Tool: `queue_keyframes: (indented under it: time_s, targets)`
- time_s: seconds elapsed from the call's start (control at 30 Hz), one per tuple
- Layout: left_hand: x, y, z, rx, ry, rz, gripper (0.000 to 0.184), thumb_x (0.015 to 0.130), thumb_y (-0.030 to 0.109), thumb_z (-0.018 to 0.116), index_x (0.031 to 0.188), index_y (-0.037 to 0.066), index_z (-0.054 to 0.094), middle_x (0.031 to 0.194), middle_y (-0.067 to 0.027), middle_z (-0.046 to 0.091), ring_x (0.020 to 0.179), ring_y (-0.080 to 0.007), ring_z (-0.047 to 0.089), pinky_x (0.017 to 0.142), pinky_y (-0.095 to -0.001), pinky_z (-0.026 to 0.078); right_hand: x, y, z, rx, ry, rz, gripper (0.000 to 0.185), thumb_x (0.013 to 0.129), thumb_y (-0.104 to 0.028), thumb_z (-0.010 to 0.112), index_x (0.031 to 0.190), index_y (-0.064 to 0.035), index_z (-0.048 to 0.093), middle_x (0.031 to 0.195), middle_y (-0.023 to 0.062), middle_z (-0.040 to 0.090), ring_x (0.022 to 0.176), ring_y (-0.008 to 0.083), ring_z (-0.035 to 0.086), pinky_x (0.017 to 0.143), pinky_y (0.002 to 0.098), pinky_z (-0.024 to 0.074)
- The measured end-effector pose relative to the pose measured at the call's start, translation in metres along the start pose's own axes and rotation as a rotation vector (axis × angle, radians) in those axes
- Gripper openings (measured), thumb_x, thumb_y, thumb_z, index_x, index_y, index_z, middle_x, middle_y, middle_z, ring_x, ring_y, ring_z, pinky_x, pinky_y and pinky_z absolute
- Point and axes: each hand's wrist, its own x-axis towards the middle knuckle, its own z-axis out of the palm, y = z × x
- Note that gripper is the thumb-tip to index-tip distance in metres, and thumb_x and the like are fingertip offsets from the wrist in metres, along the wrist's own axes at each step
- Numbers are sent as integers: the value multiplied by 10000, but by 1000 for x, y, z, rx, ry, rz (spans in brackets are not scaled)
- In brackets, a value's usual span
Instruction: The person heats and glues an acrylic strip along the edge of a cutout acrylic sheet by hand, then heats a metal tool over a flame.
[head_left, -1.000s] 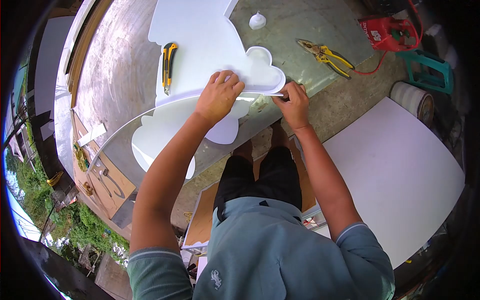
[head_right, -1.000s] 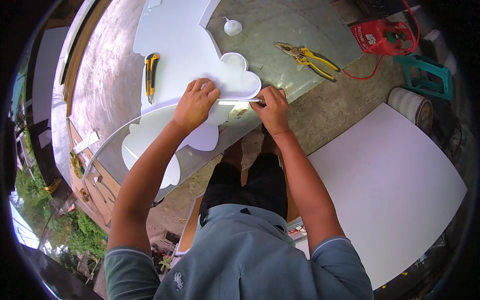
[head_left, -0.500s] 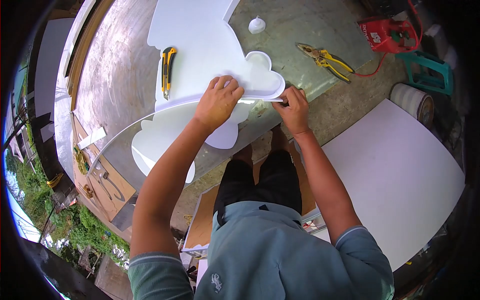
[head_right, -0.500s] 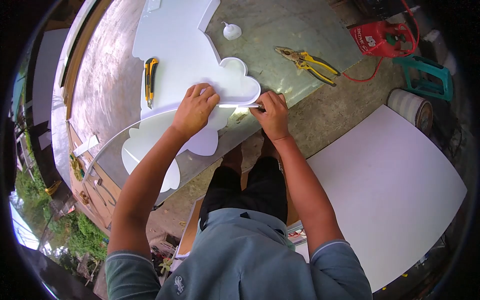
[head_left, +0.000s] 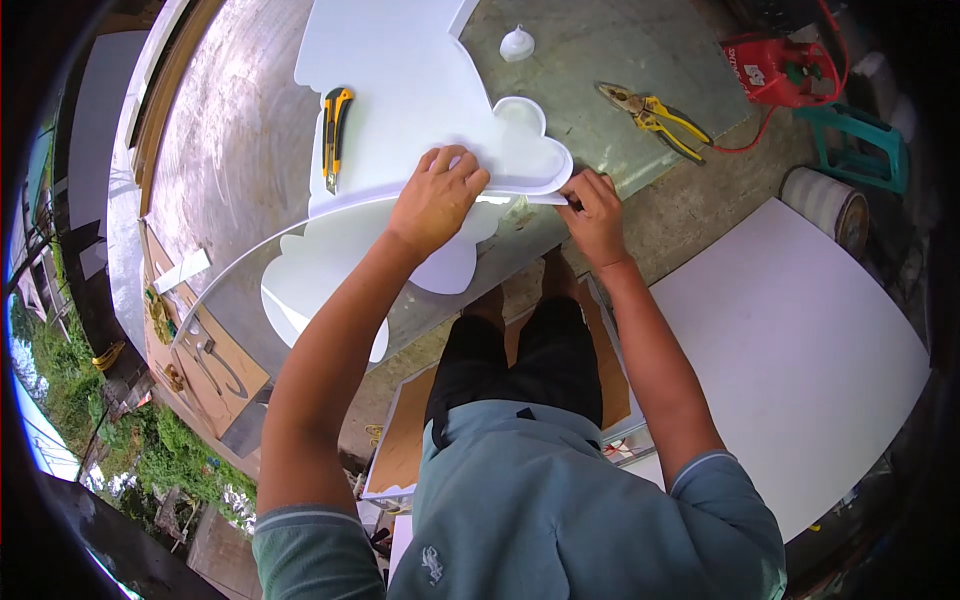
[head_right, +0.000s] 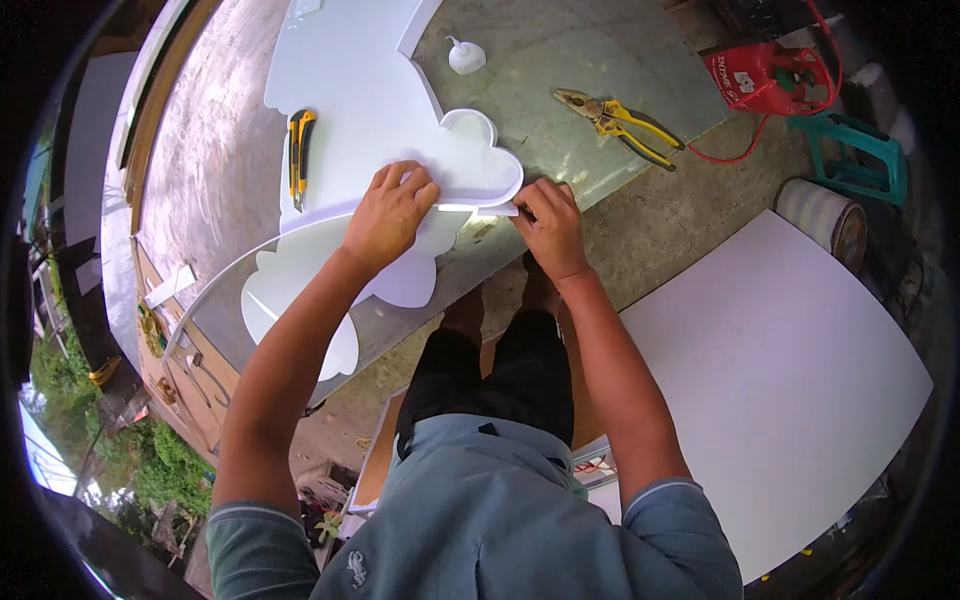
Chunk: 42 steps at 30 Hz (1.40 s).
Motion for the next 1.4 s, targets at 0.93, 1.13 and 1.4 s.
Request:
queue_keyframes:
  time_s: [0.93,1.13,1.4]
  targets:
    - [-2,-1,4,9,4,-6,320,808,13,586,1123,66,568,1195,-119,582,1252,-326,498,1133,-440,365,1,-3,1,8,17,-16,237,726,-37,790,854,-99,600,767,26,615,716,245,595,718,363,423]
    - [-2,0,4,14,3,-6,308,814,17,578,1118,66,569,1194,-117,584,1254,-326,498,1131,-442,366,0,-2,0,23,-2,-28,233,728,-29,785,850,-100,599,766,26,614,722,250,596,726,364,422]
    - [-2,0,3,20,16,-2,301,817,24,580,1115,69,570,1182,-112,588,1248,-314,504,1125,-433,373,1,-5,-4,48,-36,-14,235,730,-28,786,853,-93,596,779,29,620,739,256,603,739,366,424]
